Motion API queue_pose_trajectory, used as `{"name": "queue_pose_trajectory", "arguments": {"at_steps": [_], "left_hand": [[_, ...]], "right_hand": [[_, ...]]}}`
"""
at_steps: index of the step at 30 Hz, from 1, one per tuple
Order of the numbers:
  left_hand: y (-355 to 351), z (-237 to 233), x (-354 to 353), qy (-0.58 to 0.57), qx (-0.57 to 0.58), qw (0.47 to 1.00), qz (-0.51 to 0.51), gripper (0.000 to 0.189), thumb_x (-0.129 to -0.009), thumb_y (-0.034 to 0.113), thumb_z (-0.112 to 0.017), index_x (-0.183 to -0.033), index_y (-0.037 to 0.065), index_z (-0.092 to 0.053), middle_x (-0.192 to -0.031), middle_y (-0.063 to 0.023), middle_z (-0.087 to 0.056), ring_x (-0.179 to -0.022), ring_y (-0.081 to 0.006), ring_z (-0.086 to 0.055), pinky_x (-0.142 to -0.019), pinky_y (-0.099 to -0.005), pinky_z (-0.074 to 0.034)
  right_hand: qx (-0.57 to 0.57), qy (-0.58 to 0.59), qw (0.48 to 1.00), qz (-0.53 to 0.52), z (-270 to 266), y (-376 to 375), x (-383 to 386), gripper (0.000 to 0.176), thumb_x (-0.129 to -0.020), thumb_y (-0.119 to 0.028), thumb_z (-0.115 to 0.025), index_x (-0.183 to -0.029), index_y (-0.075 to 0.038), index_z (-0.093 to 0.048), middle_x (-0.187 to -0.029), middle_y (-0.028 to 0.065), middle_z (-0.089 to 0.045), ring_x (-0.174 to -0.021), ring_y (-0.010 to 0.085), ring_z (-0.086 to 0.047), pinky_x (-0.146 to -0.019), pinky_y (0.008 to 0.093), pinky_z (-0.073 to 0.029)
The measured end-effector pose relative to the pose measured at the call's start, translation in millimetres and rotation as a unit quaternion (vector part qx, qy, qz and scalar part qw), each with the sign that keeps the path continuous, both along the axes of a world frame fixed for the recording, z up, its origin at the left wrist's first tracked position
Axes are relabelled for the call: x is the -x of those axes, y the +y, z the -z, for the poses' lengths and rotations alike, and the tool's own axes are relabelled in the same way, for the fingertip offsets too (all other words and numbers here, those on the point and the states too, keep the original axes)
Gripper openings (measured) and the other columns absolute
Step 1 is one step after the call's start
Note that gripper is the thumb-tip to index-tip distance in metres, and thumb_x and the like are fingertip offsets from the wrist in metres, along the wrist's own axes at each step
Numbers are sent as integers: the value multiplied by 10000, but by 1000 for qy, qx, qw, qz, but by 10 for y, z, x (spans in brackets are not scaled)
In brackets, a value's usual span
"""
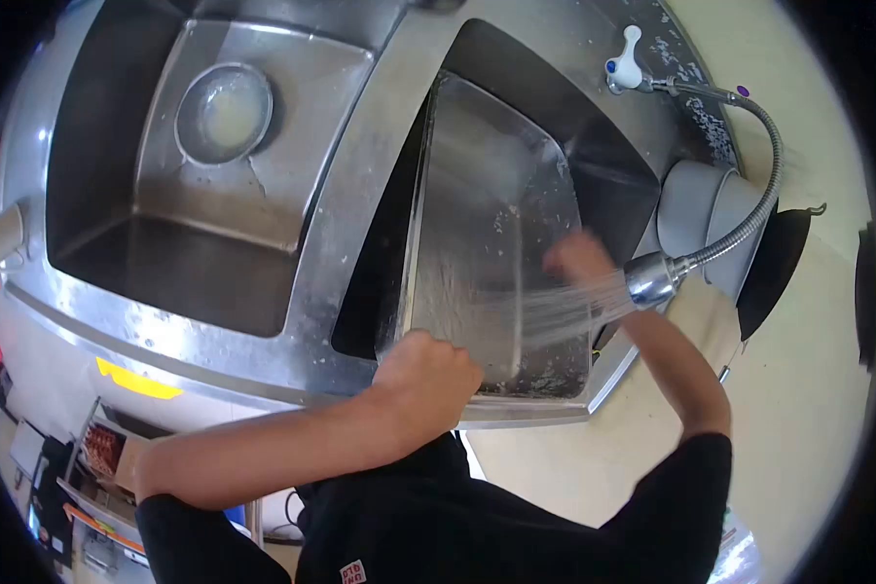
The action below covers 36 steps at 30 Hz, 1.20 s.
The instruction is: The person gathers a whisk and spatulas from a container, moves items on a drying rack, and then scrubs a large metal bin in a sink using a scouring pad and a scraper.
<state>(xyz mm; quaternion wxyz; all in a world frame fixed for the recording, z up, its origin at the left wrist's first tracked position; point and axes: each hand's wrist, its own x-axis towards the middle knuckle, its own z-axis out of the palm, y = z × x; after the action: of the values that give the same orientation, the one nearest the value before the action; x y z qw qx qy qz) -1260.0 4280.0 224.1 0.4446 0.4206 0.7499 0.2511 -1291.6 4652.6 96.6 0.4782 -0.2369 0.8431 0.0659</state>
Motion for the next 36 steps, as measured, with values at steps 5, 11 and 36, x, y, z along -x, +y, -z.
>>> {"name": "queue_pose_trajectory", "arguments": {"at_steps": [5,11,36], "left_hand": [[23,27,-79,7,1,1000,-5,129,-764,210,-694,-781,96,-753,-773,-114,-735,-744,-266,-739,-655,-374,-544],[45,13,-96,26,2,1000,-15,182,-752,257,-713,-786,84,-758,-765,-129,-731,-746,-273,-739,-664,-376,-551],[235,43,-130,18,16,999,-47,237,-680,250,-783,-790,58,-700,-785,-102,-696,-800,-246,-708,-740,-362,-555]], "right_hand": [[101,42,994,5,-93,72,-461,156,-852,-140,-614,-915,-82,-744,-944,139,-711,-946,340,-681,-838,415,-549],[5,-315,939,140,-1288,-862,-569,151,-864,-149,-692,-985,-98,-767,-950,103,-756,-902,270,-724,-810,383,-565],[112,-145,963,199,-474,-834,-1185,233,-901,-172,-624,-1122,-140,-692,-1065,133,-707,-1004,308,-659,-873,420,-508]]}}
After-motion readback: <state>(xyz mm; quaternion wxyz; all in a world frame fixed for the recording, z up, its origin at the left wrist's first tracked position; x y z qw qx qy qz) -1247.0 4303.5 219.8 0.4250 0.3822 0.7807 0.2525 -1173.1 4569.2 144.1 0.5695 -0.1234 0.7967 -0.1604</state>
